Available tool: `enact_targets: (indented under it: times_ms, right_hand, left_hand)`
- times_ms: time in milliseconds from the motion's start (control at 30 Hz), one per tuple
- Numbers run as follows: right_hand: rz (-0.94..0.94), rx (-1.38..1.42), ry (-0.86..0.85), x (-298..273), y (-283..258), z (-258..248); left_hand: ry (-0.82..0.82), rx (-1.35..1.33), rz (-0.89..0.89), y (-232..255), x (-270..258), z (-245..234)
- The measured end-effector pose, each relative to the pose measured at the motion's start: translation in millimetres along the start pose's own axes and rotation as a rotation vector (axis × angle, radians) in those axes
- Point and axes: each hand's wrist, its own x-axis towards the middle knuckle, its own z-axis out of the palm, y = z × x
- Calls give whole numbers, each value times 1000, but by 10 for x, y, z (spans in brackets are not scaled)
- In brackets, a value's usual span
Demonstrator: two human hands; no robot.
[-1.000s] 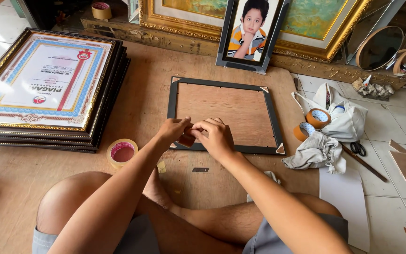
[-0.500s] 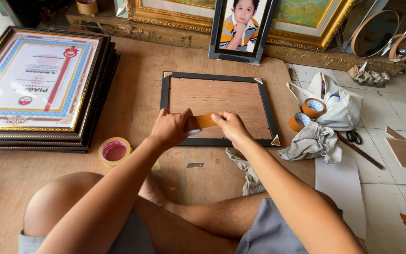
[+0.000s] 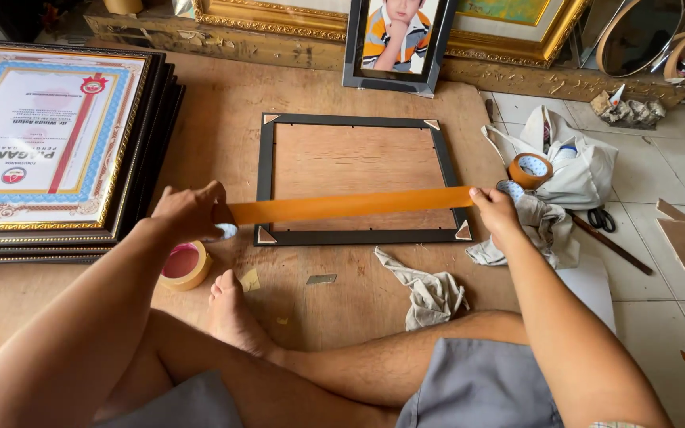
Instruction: Applying and smoothing adhesive tape on the back of a picture frame
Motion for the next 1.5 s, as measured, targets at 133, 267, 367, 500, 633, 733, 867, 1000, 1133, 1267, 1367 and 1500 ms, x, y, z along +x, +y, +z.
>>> enact_targets:
  times_ms: [133, 267, 367, 500, 633, 733, 867, 1000, 1133, 1267, 1367, 1500]
  right_hand:
    - [76, 121, -16, -78, 398, 97]
    - [81, 43, -3, 112, 885, 114]
    - [12, -2, 16, 143, 861, 98]
    - [8, 27, -10, 213, 783, 119]
    - [104, 41, -54, 170, 678, -26]
    - [150, 53, -73, 169, 714, -42]
    - [180, 23, -102, 126, 670, -109]
    - [181, 58, -122, 29, 623, -98]
    - [182, 48, -88, 40, 708, -37]
    - [156, -99, -21, 243, 1015, 111]
    - [168, -172, 15, 358, 1187, 158]
    - [185, -190, 52, 360, 1195, 200]
  left_hand:
    - [-136, -223, -13, 252, -118, -246]
    - [-131, -323, -54, 324, 90, -238]
    - [-82, -358, -68, 392, 202, -176]
    - [-47, -455, -83, 468, 278, -109]
    - [-87, -477, -109, 371, 509, 176]
    - [-108, -423, -133, 365, 576, 193]
    - [-160, -404, -135, 523, 490, 27]
    - [-139, -392, -129, 396, 688, 167]
    - [-166, -495, -141, 352, 731, 145]
    - [-150, -487, -137, 320, 717, 100]
    - [-151, -483, -136, 393, 654, 52]
    - [-140, -486, -132, 405, 709, 113]
